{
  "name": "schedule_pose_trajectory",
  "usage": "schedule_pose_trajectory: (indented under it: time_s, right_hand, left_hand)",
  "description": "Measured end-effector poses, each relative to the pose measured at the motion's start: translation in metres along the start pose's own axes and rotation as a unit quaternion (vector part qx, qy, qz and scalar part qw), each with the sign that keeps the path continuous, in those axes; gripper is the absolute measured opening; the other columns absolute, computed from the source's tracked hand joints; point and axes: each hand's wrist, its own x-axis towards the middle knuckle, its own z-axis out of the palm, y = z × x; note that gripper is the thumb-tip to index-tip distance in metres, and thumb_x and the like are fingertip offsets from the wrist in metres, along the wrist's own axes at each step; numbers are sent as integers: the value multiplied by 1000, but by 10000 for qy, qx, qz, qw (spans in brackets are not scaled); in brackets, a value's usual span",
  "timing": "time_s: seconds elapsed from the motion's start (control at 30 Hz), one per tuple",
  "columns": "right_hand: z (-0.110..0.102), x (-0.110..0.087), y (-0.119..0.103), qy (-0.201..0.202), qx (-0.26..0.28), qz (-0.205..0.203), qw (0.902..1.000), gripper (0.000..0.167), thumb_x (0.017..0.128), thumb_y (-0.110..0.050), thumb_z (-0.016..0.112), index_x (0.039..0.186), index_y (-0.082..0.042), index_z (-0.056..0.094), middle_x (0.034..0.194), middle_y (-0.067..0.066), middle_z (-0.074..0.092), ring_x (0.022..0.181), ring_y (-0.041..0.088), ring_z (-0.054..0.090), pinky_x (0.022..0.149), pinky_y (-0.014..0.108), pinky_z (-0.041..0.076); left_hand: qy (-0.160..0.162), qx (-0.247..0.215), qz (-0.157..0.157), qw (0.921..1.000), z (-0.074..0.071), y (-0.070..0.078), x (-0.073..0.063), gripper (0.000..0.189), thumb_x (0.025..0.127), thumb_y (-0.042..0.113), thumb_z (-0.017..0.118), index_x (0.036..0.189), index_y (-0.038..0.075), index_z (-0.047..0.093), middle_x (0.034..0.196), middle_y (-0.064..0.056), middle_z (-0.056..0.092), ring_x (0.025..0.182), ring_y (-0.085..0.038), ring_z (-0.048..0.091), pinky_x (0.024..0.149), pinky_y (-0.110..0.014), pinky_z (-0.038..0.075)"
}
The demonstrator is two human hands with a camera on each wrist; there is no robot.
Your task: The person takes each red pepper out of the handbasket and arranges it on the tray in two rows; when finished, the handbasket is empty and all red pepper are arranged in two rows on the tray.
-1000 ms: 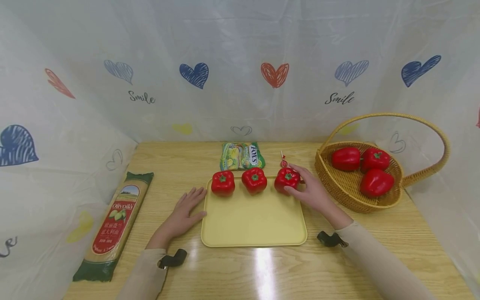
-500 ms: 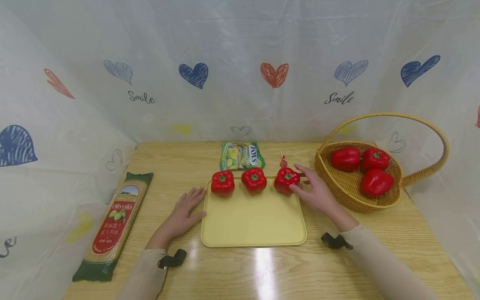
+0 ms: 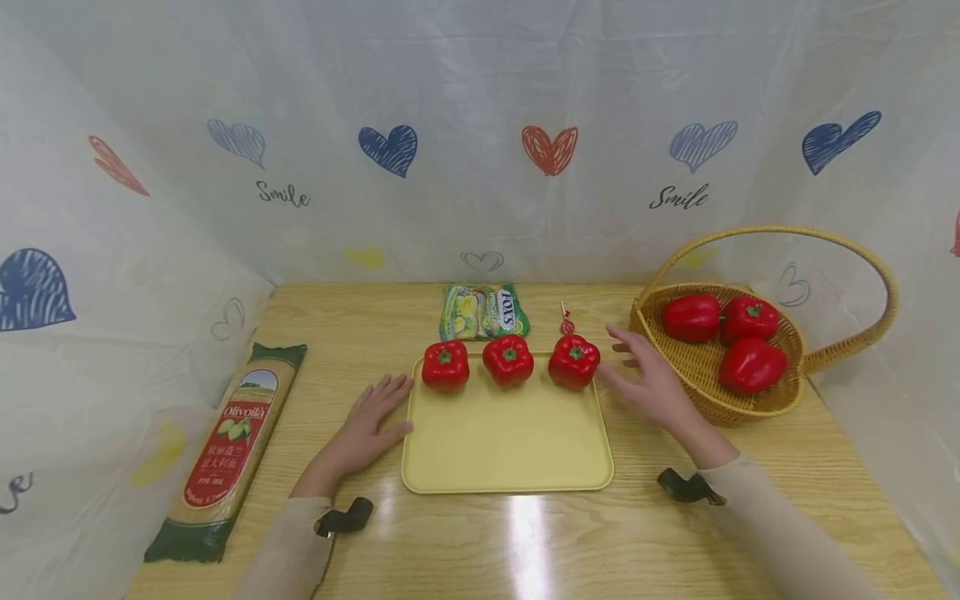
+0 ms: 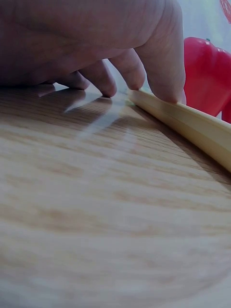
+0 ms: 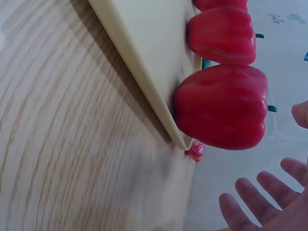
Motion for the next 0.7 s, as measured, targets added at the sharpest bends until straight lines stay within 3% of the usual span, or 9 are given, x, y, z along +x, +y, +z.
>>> schedule_pose_trajectory:
  time_s: [0.3,0.47,0.57,0.7]
  right_hand:
    - [-16,-7,0,180,-109,-104,9997,61,100,-16,68,154,-8,42,139,19,53,121,38,56,96,55,53]
    - [-26,-10,2,332,-164,-244,9990,56,100,-16,67,151,-5,46,131,18,55,115,36,57,92,30,56]
    - [-33,-12,3,442,-299,-280,9982,55,99,-15,67,149,-4,48,134,19,55,116,36,57,92,11,48]
    - [-41,-16,6,631,-506,-265,9964,53,99,-14,68,147,-3,50,140,20,54,116,37,58,88,2,40]
  left_hand:
    - [18,-15,34,10000,0,0,0,68,100,32,65,158,7,37,165,-16,28,155,-39,12,125,-56,1]
    - [19,-14,33,10000,0,0,0,69,100,32,65,157,7,38,165,-16,28,155,-38,12,125,-56,1]
    - [24,-20,23,10000,0,0,0,69,100,32,65,158,7,37,165,-15,28,155,-38,12,125,-56,1]
    - [21,-9,21,10000,0,0,0,69,100,32,65,158,8,37,166,-15,27,155,-38,12,125,-55,1]
